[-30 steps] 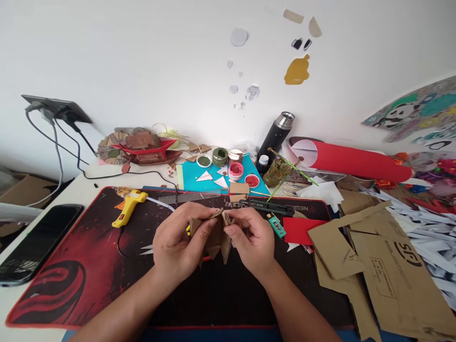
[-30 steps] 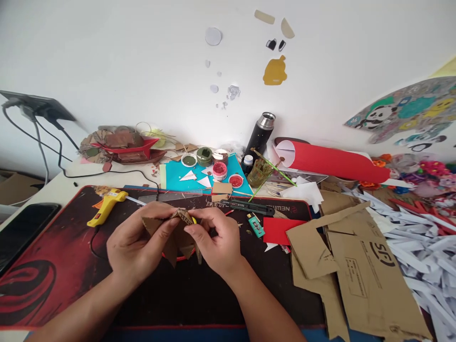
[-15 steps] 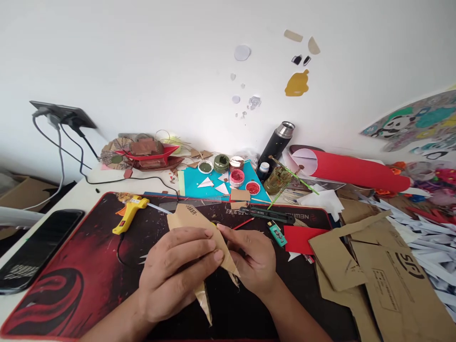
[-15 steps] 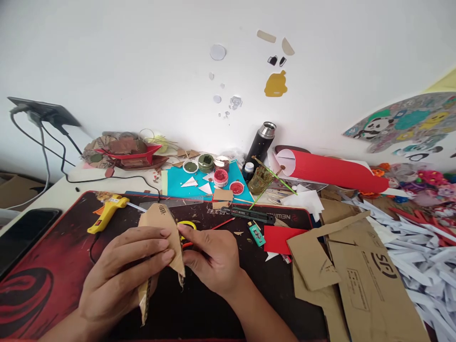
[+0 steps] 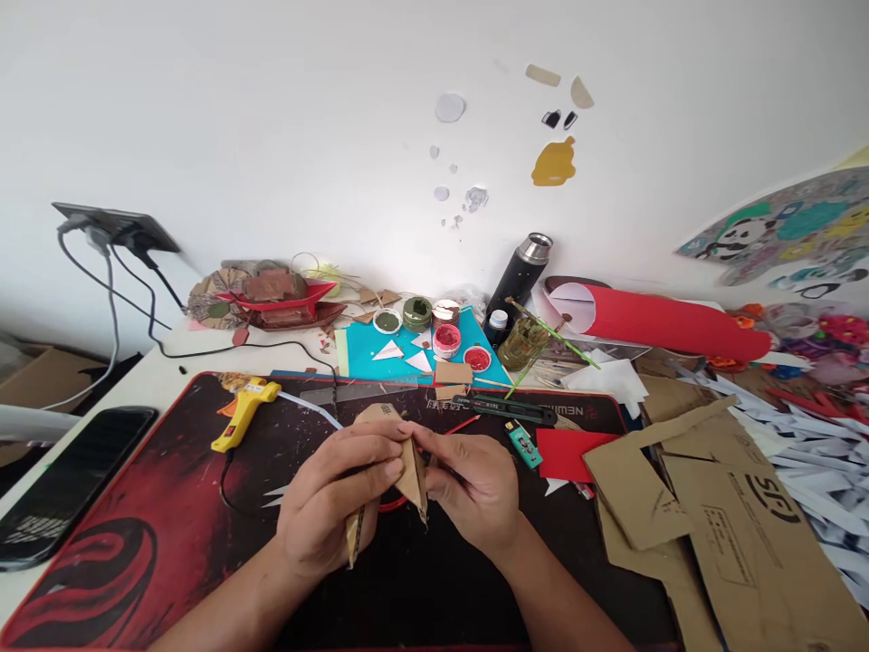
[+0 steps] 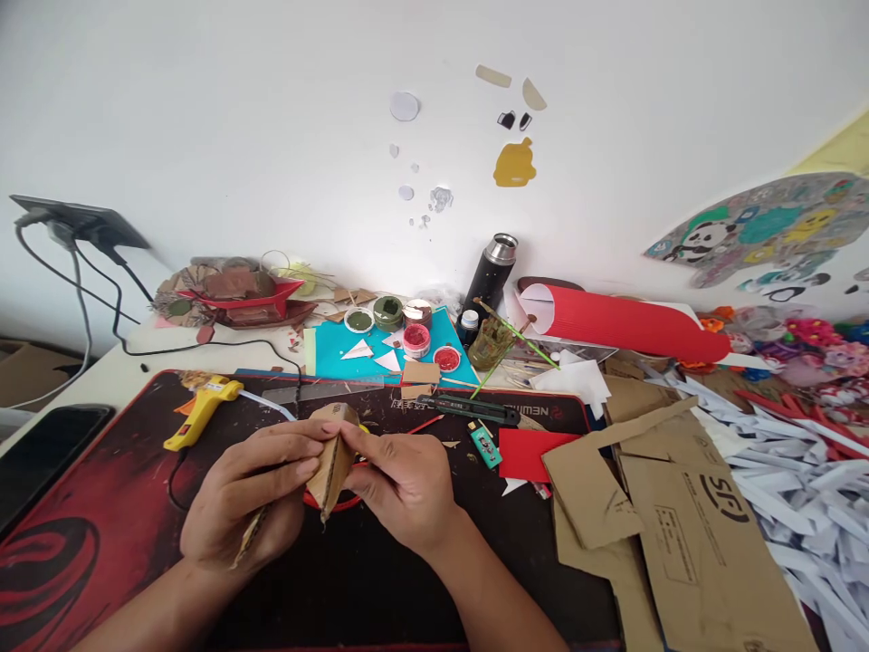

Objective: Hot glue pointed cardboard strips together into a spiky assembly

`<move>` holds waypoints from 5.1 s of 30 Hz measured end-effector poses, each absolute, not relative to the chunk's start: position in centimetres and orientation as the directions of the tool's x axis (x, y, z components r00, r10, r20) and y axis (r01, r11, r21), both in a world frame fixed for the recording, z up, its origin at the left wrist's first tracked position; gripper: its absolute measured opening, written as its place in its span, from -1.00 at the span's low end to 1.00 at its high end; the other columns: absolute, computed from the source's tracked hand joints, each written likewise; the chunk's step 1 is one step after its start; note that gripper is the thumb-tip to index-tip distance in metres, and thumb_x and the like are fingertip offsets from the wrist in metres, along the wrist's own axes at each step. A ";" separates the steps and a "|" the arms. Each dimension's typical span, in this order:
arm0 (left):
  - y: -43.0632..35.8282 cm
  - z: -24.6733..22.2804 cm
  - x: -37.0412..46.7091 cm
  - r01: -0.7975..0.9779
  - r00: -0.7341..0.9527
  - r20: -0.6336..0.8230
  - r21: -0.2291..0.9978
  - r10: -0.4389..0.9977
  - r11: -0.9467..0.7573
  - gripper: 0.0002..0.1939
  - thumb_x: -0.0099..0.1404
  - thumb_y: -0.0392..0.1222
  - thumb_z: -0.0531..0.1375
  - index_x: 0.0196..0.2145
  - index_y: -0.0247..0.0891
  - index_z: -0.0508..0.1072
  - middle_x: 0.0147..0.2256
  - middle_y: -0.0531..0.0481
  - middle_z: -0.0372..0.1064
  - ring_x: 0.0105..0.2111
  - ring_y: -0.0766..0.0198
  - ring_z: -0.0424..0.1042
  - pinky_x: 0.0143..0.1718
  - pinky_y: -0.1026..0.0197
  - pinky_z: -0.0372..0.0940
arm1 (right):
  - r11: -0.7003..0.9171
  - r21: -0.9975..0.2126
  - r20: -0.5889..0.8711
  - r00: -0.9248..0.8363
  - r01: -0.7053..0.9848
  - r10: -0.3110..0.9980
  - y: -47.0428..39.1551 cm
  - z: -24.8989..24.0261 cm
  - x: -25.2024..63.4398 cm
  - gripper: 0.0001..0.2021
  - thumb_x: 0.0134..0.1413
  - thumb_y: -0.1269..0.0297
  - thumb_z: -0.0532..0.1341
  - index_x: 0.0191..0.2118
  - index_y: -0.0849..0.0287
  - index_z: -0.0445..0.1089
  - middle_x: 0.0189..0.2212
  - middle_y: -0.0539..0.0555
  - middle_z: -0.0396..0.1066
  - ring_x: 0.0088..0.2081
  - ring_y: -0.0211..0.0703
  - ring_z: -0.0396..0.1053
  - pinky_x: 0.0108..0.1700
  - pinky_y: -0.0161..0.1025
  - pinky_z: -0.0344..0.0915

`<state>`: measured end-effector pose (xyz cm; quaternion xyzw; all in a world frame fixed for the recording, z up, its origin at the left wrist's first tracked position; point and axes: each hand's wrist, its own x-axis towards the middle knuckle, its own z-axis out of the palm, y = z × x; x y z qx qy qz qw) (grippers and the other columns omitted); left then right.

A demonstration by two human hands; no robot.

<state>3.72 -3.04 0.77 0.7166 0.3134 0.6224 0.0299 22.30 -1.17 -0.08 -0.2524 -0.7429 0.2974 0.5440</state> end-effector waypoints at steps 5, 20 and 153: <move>-3.1 0.3 4.3 0.393 -0.029 0.867 0.467 0.497 -0.792 -0.93 0.48 -0.37 0.31 -0.18 -0.23 0.57 -0.19 0.00 0.59 -0.10 0.17 0.69 -0.13 0.12 0.67 | 0.685 -0.727 0.650 -0.276 0.044 0.708 -1.2 -0.3 22.2 -0.58 0.52 0.04 0.20 0.35 -0.04 0.47 -0.39 0.02 0.62 -0.50 -0.26 0.49 -0.40 -0.35 0.40; -2.9 2.1 4.1 0.489 0.000 0.843 0.469 0.538 -0.735 -0.78 0.39 -0.53 0.29 -0.12 -0.27 0.55 -0.20 -0.08 0.59 -0.18 0.19 0.59 -0.20 0.10 0.55 | 0.552 -0.828 0.537 -0.145 0.097 0.831 -1.8 -0.5 22.3 -0.69 0.49 0.28 0.24 0.22 0.05 0.60 -0.44 0.05 0.66 -0.54 -0.20 0.57 -0.44 -0.32 0.54; -2.6 1.4 4.2 0.503 0.041 0.872 0.405 0.489 -0.764 -0.79 0.37 -0.49 0.33 -0.08 -0.29 0.58 -0.16 -0.13 0.59 -0.14 0.12 0.60 -0.15 0.07 0.53 | 0.647 -0.744 0.621 -0.184 0.167 0.762 -2.1 0.5 21.9 -0.58 0.42 0.46 0.24 0.29 0.02 0.53 -0.41 0.02 0.68 -0.60 -0.23 0.51 -0.44 -0.30 0.48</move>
